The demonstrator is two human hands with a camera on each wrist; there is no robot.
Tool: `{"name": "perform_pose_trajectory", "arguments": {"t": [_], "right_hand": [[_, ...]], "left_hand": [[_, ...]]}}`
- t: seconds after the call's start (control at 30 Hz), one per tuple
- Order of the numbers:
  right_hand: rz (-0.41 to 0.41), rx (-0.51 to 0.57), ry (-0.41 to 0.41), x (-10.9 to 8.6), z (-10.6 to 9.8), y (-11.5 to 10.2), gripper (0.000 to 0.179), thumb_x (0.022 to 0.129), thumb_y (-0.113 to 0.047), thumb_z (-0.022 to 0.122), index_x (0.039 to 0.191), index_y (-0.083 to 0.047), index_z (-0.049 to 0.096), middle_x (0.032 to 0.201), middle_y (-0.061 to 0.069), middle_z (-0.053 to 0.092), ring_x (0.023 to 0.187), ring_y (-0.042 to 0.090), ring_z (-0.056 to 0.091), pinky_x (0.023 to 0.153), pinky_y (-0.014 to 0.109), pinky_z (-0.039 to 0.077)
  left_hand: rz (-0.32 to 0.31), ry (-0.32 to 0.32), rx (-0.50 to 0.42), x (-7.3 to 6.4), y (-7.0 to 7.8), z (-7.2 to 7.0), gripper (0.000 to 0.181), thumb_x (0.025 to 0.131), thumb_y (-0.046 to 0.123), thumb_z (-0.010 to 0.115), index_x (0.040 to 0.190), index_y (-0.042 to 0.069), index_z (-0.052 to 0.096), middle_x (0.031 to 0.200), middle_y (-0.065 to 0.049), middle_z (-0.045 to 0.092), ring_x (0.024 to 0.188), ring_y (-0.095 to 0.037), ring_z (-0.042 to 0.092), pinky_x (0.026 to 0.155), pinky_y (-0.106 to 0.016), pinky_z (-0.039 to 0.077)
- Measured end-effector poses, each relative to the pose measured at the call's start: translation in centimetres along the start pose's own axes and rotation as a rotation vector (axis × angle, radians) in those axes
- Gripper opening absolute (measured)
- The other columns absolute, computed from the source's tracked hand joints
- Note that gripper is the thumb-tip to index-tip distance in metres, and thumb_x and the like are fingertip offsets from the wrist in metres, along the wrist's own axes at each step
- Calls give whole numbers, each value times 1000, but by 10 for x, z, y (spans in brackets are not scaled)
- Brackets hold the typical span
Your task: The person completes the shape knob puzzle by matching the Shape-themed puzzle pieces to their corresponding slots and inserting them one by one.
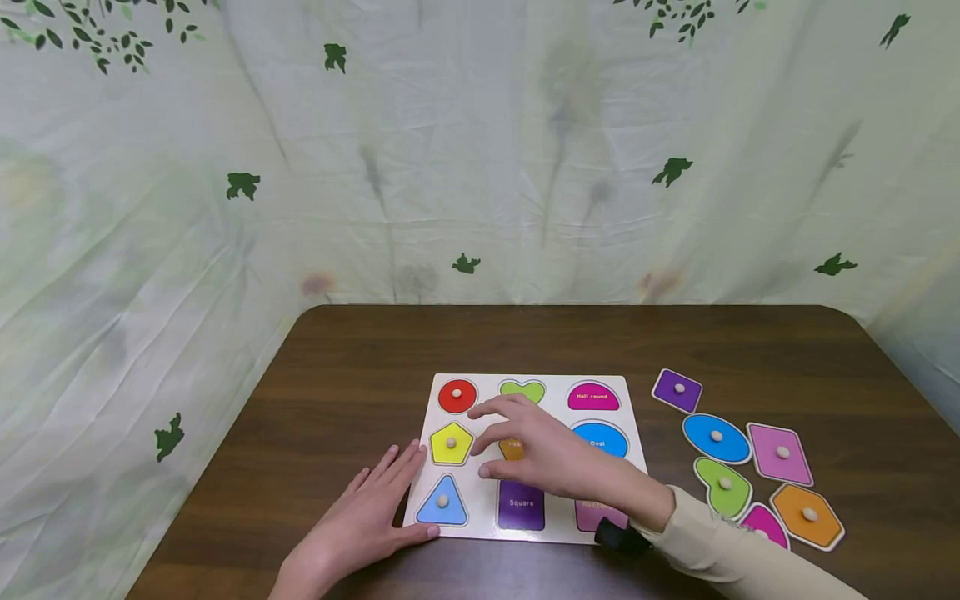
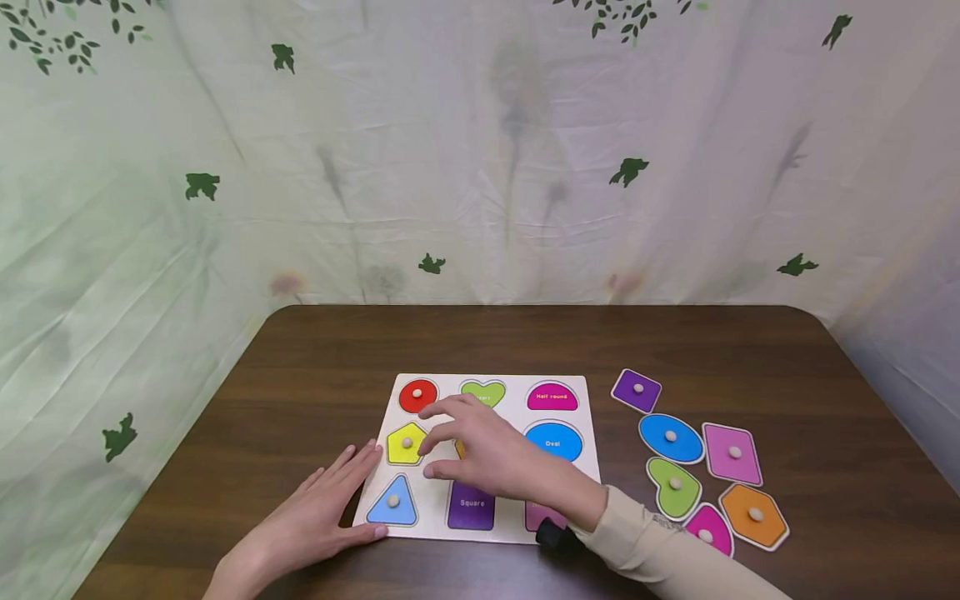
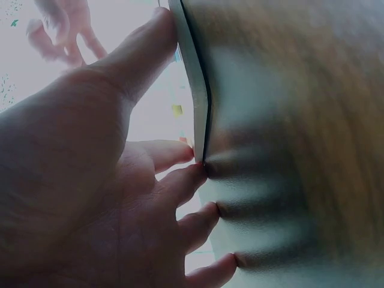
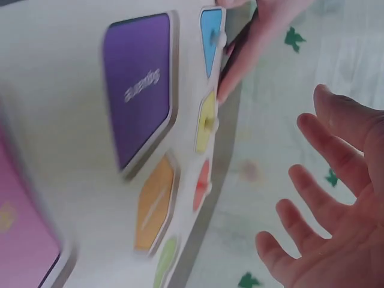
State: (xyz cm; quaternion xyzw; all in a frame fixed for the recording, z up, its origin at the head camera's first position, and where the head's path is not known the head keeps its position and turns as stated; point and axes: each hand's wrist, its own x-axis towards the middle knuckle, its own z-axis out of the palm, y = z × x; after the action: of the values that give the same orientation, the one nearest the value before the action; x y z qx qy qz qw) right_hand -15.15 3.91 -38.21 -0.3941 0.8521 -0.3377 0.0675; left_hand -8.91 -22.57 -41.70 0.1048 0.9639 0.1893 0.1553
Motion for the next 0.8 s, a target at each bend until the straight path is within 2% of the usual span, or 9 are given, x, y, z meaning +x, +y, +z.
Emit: {"name": "perform_pose_trajectory", "arguments": {"t": [0.3, 0.47, 0.67, 0.8], "right_hand": [[99, 53, 93, -39, -19, 24, 22, 83, -25, 81, 106, -25, 76, 138, -3, 53, 131, 21, 41, 99, 49, 45], [162, 21, 133, -55, -27, 32, 23, 83, -26, 81, 106, -26, 76, 137, -8, 53, 130, 22, 43, 99, 48, 46], [148, -42, 181, -69, -36, 41, 26, 82, -24, 82, 107, -24, 75, 135, -5, 54, 128, 23, 45, 95, 47, 50], [142, -46, 218, -79, -46, 47, 26, 81, -23, 82, 106, -25, 75, 133, 0, 56, 127, 26, 46, 92, 49, 51]], "left_hand": [[2, 22, -12, -1, 2, 0, 105, 73, 65, 75, 156, 17, 30, 161, -1, 26, 148, -32, 17, 113, -63, 18], [10, 35, -11, -3, 2, -1, 104, 74, 64, 75, 156, 18, 31, 161, 0, 26, 148, -32, 17, 113, -62, 18], [4, 28, -14, -3, 3, -1, 104, 74, 63, 76, 156, 17, 31, 161, -1, 26, 148, -33, 17, 112, -64, 19], [-2, 19, -13, -2, 3, -1, 104, 73, 63, 76, 156, 18, 32, 161, -1, 26, 147, -34, 18, 111, -65, 19]]}}
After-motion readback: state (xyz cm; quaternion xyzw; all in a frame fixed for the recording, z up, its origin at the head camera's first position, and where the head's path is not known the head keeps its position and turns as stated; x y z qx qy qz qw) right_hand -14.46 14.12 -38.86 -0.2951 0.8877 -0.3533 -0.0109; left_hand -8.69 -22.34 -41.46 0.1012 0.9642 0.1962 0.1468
